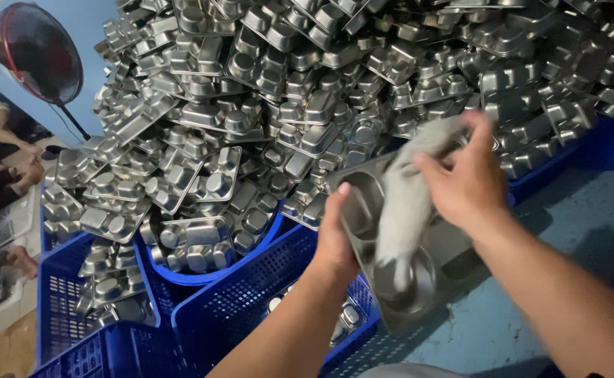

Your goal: The person wipes multiple stainless steel compartmentalized trays with a cloth. They pick up each tray from a large pile, wipe the surface, and place it into a blue plastic crate. Another person is visible in the background performing a similar task.

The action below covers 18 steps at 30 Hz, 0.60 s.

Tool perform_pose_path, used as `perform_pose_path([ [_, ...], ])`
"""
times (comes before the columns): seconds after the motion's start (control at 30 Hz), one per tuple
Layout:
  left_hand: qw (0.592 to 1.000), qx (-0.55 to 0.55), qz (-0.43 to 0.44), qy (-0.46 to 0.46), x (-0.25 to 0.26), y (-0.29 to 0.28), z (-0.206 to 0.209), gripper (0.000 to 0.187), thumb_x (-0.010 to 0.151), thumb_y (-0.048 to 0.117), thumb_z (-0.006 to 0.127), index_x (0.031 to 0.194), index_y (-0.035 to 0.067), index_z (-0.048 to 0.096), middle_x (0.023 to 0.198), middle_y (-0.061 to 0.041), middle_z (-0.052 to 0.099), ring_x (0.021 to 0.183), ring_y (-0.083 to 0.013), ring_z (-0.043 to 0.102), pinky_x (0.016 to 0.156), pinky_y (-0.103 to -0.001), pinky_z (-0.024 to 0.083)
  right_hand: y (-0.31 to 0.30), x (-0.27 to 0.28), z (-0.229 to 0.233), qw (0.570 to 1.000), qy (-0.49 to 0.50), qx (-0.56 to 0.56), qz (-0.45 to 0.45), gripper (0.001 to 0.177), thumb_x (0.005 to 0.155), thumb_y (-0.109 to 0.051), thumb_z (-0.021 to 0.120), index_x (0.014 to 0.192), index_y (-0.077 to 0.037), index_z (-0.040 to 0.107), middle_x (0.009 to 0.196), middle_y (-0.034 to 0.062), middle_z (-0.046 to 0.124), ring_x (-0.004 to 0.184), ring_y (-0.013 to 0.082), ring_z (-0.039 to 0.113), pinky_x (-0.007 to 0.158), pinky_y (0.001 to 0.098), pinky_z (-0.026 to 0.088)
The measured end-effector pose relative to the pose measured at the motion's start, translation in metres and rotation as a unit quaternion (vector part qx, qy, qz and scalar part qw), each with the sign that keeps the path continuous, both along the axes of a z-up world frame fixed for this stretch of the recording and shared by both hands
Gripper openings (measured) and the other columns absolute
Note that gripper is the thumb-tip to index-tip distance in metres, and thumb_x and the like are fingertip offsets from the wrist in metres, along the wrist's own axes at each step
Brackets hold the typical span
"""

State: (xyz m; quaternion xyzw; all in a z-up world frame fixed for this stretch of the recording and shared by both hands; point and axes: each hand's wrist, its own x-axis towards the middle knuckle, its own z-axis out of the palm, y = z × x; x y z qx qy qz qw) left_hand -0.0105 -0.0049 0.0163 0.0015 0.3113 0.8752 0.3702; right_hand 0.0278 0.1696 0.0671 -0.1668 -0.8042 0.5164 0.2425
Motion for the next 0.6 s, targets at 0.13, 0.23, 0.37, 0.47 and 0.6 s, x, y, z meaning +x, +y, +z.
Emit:
perform_pose_path([
  [0.13,0.999,0.029,-0.037,0.023,-0.012,0.002,0.003,0.070,0.085,0.052,0.056,0.131,0.000,0.062,0.118,-0.021,0.071,0.103,-0.0348,0.070,0.093,-0.046,0.055,0.012,0.016,-0.014,0.948,0.018,0.313,0.048,0.068,0.082,-0.021,0.080,0.139,0.002,0.053,0.127,0.0224,0.062,0.114,0.0397,0.063,0.094,0.0480,0.052],
  [0.23,0.976,0.016,-0.023,0.217,-0.024,0.007,0.003,0.059,0.098,0.038,0.065,0.134,-0.008,0.058,0.120,-0.025,0.064,0.105,-0.0378,0.063,0.094,-0.050,0.052,0.000,0.028,-0.026,0.946,-0.057,0.301,0.103,0.076,0.077,-0.029,0.089,0.138,-0.002,0.052,0.129,0.0205,0.062,0.116,0.0380,0.063,0.094,0.0466,0.052],
  [0.37,0.994,-0.014,-0.064,0.092,-0.024,0.009,0.010,0.062,0.081,0.044,0.061,0.131,0.007,0.060,0.119,-0.017,0.067,0.104,-0.0315,0.068,0.090,-0.049,0.057,0.011,0.024,-0.007,0.985,-0.083,-0.050,0.140,0.056,0.082,-0.013,0.077,0.134,-0.009,0.055,0.118,0.0181,0.070,0.109,0.0326,0.069,0.086,0.0417,0.058],
  [0.47,0.996,-0.056,-0.050,0.047,-0.024,0.011,0.011,0.069,0.080,0.051,0.060,0.131,0.005,0.062,0.120,-0.020,0.069,0.102,-0.0338,0.068,0.090,-0.046,0.056,0.030,0.021,0.021,0.943,-0.116,-0.291,0.110,0.062,0.079,-0.006,0.073,0.138,-0.012,0.055,0.111,0.0245,0.071,0.098,0.0369,0.070,0.073,0.0429,0.060],
  [0.6,0.998,-0.034,-0.017,0.059,-0.014,0.021,0.014,0.070,0.079,0.052,0.059,0.132,0.006,0.062,0.123,-0.020,0.068,0.109,-0.0340,0.067,0.096,-0.047,0.054,0.072,0.027,0.056,0.993,0.020,-0.041,-0.112,0.054,0.090,-0.005,0.066,0.138,-0.007,0.042,0.135,0.0158,0.057,0.114,0.0258,0.068,0.085,0.0387,0.059],
])
